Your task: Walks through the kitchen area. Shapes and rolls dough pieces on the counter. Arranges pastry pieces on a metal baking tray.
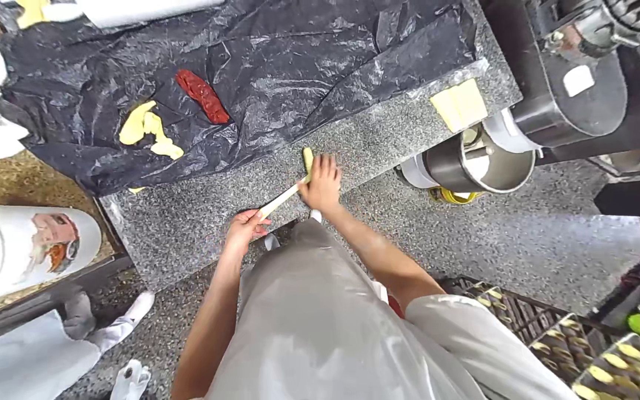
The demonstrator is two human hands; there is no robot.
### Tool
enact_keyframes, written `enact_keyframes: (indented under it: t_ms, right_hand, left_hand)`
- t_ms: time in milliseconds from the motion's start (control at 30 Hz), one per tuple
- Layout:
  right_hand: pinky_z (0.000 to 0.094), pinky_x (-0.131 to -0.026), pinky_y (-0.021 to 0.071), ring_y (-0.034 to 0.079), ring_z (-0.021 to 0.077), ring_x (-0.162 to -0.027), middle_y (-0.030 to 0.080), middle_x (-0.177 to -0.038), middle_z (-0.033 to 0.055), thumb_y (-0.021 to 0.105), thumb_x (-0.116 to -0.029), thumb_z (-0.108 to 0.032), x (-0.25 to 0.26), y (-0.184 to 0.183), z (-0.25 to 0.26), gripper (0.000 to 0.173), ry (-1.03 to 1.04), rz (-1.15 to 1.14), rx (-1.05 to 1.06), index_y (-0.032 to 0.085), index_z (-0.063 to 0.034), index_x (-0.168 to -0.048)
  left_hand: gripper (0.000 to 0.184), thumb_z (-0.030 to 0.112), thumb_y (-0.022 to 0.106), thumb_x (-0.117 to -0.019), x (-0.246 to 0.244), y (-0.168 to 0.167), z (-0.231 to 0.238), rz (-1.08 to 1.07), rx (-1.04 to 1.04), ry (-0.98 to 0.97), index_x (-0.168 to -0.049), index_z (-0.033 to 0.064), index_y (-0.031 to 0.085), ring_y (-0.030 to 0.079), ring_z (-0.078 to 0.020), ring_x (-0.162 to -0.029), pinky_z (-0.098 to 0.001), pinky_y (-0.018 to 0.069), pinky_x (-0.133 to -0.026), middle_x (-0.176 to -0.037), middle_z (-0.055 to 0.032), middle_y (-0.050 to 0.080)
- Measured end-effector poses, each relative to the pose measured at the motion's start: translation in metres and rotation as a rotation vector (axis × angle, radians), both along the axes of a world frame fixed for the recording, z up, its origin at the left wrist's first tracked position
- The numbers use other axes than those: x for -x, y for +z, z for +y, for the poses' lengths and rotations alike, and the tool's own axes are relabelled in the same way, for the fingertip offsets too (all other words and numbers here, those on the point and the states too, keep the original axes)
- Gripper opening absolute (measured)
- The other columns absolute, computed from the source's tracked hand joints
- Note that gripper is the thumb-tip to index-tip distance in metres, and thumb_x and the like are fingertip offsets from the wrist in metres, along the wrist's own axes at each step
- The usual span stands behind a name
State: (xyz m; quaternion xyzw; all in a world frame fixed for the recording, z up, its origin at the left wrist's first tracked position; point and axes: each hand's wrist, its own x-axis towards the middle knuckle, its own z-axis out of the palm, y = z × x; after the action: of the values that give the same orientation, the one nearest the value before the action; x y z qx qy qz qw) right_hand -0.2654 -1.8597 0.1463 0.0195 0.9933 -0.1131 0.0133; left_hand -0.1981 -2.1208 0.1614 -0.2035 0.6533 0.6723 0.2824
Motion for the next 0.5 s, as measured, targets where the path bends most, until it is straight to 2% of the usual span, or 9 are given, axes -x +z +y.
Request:
enact_keyframes:
  t_ms: [67,133,200,267,300,333,400,467,500]
  right_hand:
    - [0.0782,-0.118,0.0141,0.012,0.0470,-0.157,0.019,-0.169,0.0230,0.042,-0.0911,-0.078,-0.047,0.006,-0.048,0.099,0.183,-0.092,0.077,0.033,-0.0085,-0.161]
    - [0.0756,-0.119,0.0137,0.016,0.0385,-0.158,0.022,-0.170,0.0152,0.036,-0.0969,-0.073,-0.083,0.014,-0.079,0.086,0.357,-0.163,0.144,0.039,-0.0134,-0.159]
    - [0.0688,-0.116,0.0270,0.026,0.0339,-0.156,0.030,-0.168,0.0107,0.037,-0.1043,-0.057,-0.089,0.026,-0.079,0.061,0.445,-0.171,0.260,0.051,-0.0207,-0.151]
    - [0.0591,-0.107,0.0415,0.045,0.0285,-0.144,0.048,-0.157,0.0065,0.042,-0.1065,-0.042,-0.077,0.031,-0.061,0.043,0.394,-0.059,0.414,0.066,-0.0212,-0.135]
    - [0.0570,-0.103,0.0453,0.051,0.0285,-0.137,0.055,-0.150,0.0073,0.044,-0.1061,-0.038,-0.069,0.030,-0.051,0.040,0.327,-0.004,0.450,0.068,-0.0187,-0.131]
    - [0.0562,-0.101,0.0481,0.055,0.0299,-0.131,0.059,-0.143,0.0101,0.047,-0.1051,-0.038,-0.059,0.028,-0.041,0.040,0.244,0.027,0.454,0.068,-0.0154,-0.131]
    - [0.0555,-0.099,0.0514,0.059,0.0340,-0.123,0.061,-0.134,0.0170,0.054,-0.0992,-0.051,-0.042,0.020,-0.034,0.058,0.101,0.030,0.367,0.060,-0.0107,-0.140]
    - [0.0549,-0.094,0.0539,0.062,0.0366,-0.116,0.061,-0.130,0.0205,0.060,-0.0896,-0.067,-0.034,0.009,-0.042,0.085,0.081,-0.010,0.248,0.049,-0.0084,-0.150]
    - [0.0537,-0.092,0.0554,0.063,0.0365,-0.114,0.062,-0.128,0.0205,0.062,-0.0892,-0.066,-0.030,0.005,-0.048,0.086,0.107,-0.050,0.202,0.047,-0.0077,-0.151]
  left_hand:
    - [0.029,0.022,0.051,-0.1087,0.006,0.001,0.009,-0.017,0.028,-0.052,-0.122,0.0002,0.066,0.074,-0.0178,-0.070,-0.0334,0.0632,-0.066,-0.095,-0.0100,0.077]
    - [0.031,0.024,0.052,-0.1084,0.007,0.000,0.009,-0.031,0.044,-0.082,-0.124,0.0016,0.065,0.072,-0.0167,-0.073,-0.0340,0.0616,-0.068,-0.096,-0.0091,0.075]
    - [0.031,0.023,0.051,-0.1086,0.003,0.000,0.003,-0.008,0.074,-0.056,-0.129,0.0011,0.060,0.072,-0.0185,-0.073,-0.0358,0.0622,-0.067,-0.098,-0.0114,0.074]
    - [0.030,0.020,0.051,-0.1079,-0.006,-0.003,-0.002,0.146,0.271,-0.051,-0.131,0.0016,0.058,0.074,-0.0180,-0.072,-0.0349,0.0643,-0.066,-0.097,-0.0108,0.075]
    - [0.032,0.021,0.051,-0.1066,-0.013,-0.005,-0.004,0.297,0.453,-0.109,-0.131,0.0028,0.060,0.075,-0.0157,-0.079,-0.0345,0.0646,-0.072,-0.102,-0.0087,0.075]
    - [0.037,0.023,0.051,-0.1058,-0.021,-0.008,-0.006,0.483,0.642,-0.214,-0.135,0.0041,0.061,0.073,-0.0175,-0.097,-0.0393,0.0617,-0.086,-0.116,-0.0093,0.073]
    - [0.053,0.036,0.043,-0.1070,-0.033,-0.018,-0.006,0.766,0.897,-0.523,-0.152,0.0085,0.049,0.050,-0.0281,-0.142,-0.0545,0.0415,-0.113,-0.155,-0.0109,0.051]
    - [0.073,0.054,0.041,-0.1048,-0.038,-0.031,-0.006,0.856,1.007,-0.782,-0.161,0.0082,0.032,0.025,-0.0306,-0.156,-0.0614,0.0215,-0.123,-0.169,-0.0116,0.027]
    - [0.080,0.059,0.041,-0.1030,-0.037,-0.036,-0.006,0.842,1.030,-0.865,-0.163,0.0083,0.026,0.020,-0.0285,-0.158,-0.0620,0.0155,-0.124,-0.171,-0.0104,0.022]
